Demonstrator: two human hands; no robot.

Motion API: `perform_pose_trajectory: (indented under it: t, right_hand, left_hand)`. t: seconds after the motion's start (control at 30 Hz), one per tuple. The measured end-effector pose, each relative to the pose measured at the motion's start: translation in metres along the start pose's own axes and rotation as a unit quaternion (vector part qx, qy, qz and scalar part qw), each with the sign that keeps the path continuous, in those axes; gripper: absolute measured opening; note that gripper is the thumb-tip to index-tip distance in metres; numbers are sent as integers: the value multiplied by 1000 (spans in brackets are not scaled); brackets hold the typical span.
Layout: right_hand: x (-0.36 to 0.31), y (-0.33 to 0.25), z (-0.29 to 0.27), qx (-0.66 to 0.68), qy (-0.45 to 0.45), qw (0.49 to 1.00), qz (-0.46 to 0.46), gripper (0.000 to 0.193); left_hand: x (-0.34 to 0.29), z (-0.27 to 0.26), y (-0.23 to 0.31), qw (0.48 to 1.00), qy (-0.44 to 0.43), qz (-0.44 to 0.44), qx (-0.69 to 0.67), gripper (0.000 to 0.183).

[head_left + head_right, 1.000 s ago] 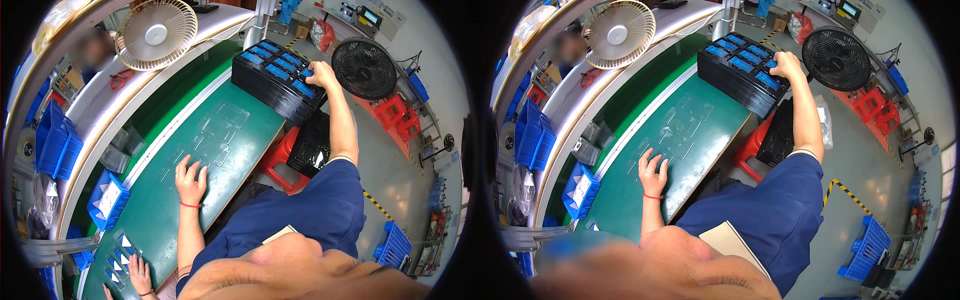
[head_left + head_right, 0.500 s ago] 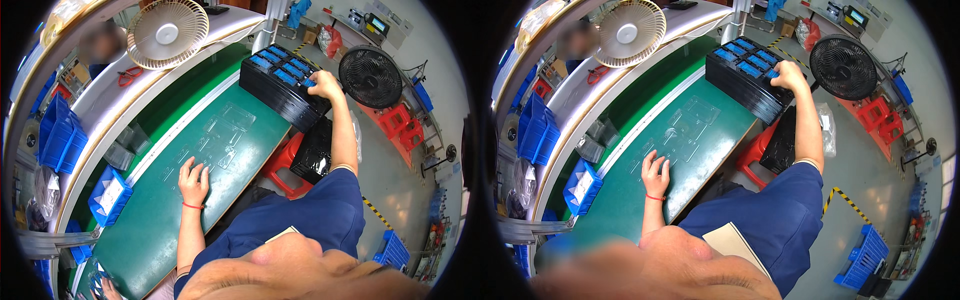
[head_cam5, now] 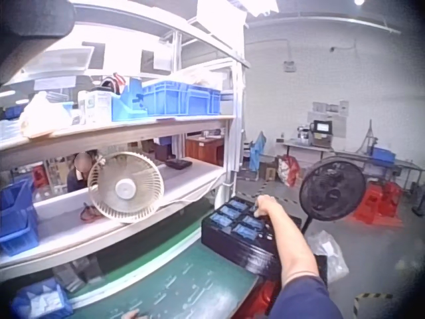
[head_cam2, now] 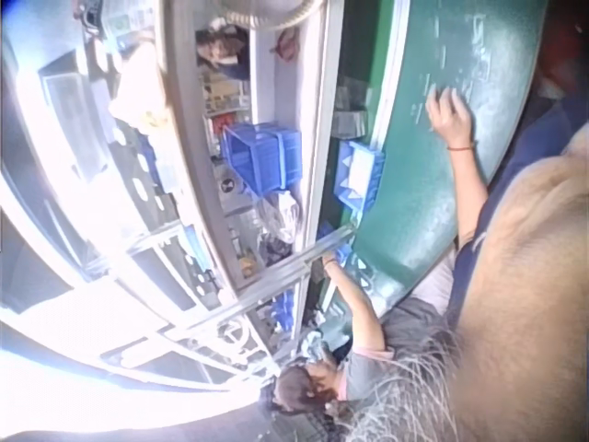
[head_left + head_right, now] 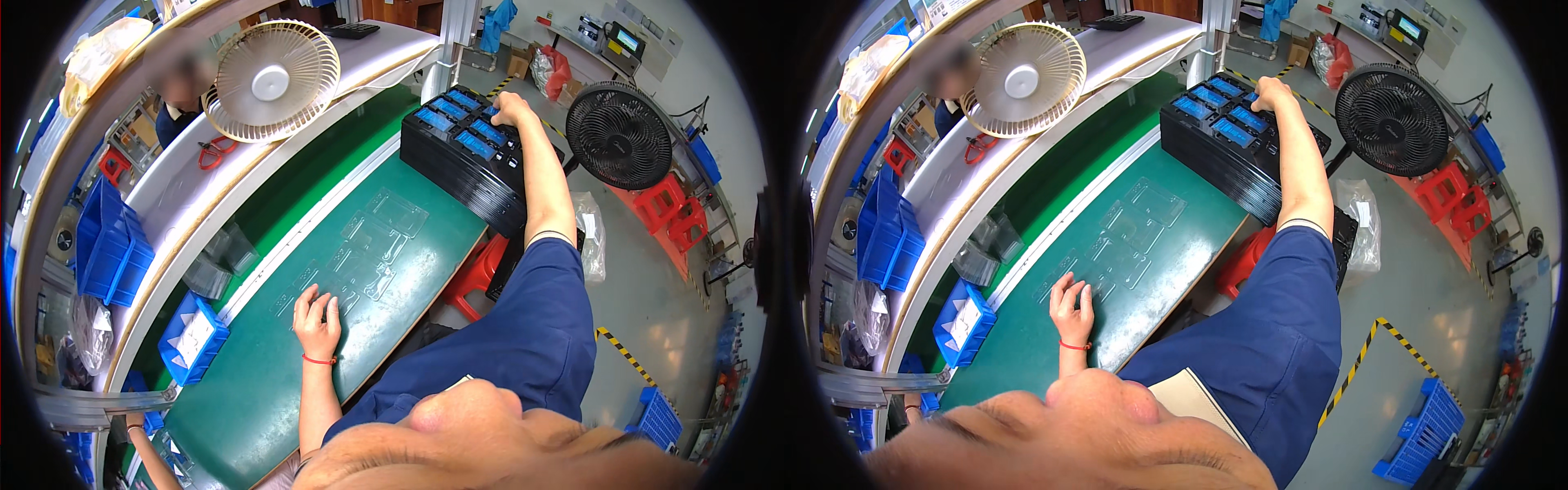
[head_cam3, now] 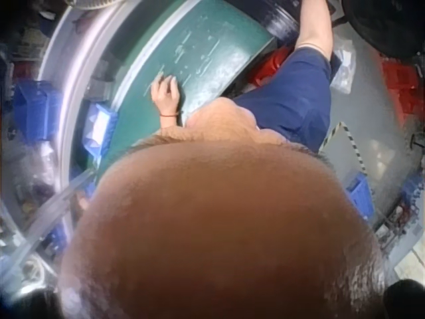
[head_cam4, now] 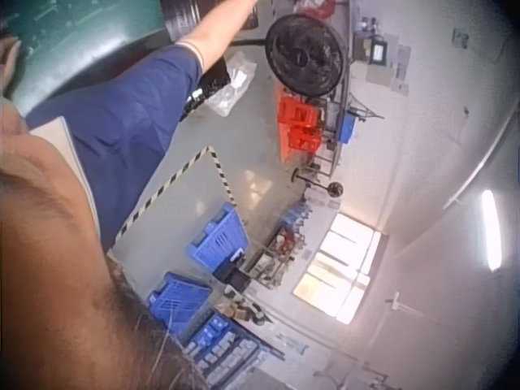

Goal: Manually assembling and packaging small electronic components or glass pieces into plastic trays.

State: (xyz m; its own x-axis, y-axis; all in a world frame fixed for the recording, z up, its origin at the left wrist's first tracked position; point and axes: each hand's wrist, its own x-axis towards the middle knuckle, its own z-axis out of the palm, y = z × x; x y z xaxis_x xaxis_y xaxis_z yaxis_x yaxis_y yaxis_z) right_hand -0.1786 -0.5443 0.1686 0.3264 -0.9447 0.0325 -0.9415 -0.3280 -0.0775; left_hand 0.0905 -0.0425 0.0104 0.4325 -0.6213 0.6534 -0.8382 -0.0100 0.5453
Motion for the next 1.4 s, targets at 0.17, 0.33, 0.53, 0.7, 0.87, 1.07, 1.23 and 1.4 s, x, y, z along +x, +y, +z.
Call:
perform_pose_trajectory:
  t: [0.17, 0.33, 0.53, 0.7, 0.87, 1.07, 1.23, 1.4]
  right_hand:
    - [-14, -16, -11, -38, 70, 997, 9, 51]
    - [-28, -30, 2, 20, 2, 997, -78, 57]
    - [-10, -42, 18, 4, 15, 996, -89, 57]
    - [-15, 0, 27, 15, 43, 997, -62, 68]
    - [-70, -67, -12, 1, 203, 978, -39, 47]
    - [-226, -190, 31, 459, -110, 829, -299, 33]
    - [-313, -265, 109, 520, -262, 729, -359, 37]
    - [-308, -287, 129, 524, -427, 619, -399, 45]
  left_hand:
    - [0, 5, -3, 1000, -2, 5, -11, 9]
    - [6, 3, -1, 1000, 15, 11, -17, 8]
    - [3, -1, 1, 999, 48, 12, -7, 6]
    - [9, 2, 6, 997, 50, 48, -31, 6]
    - [2, -3, 12, 997, 46, 19, -64, 9]
    - [-3, 26, 55, 830, -133, -234, -489, 89]
    - [-24, 12, 56, 726, -61, -279, -625, 96]
    - [-53, -36, 45, 657, -4, -392, -644, 57]
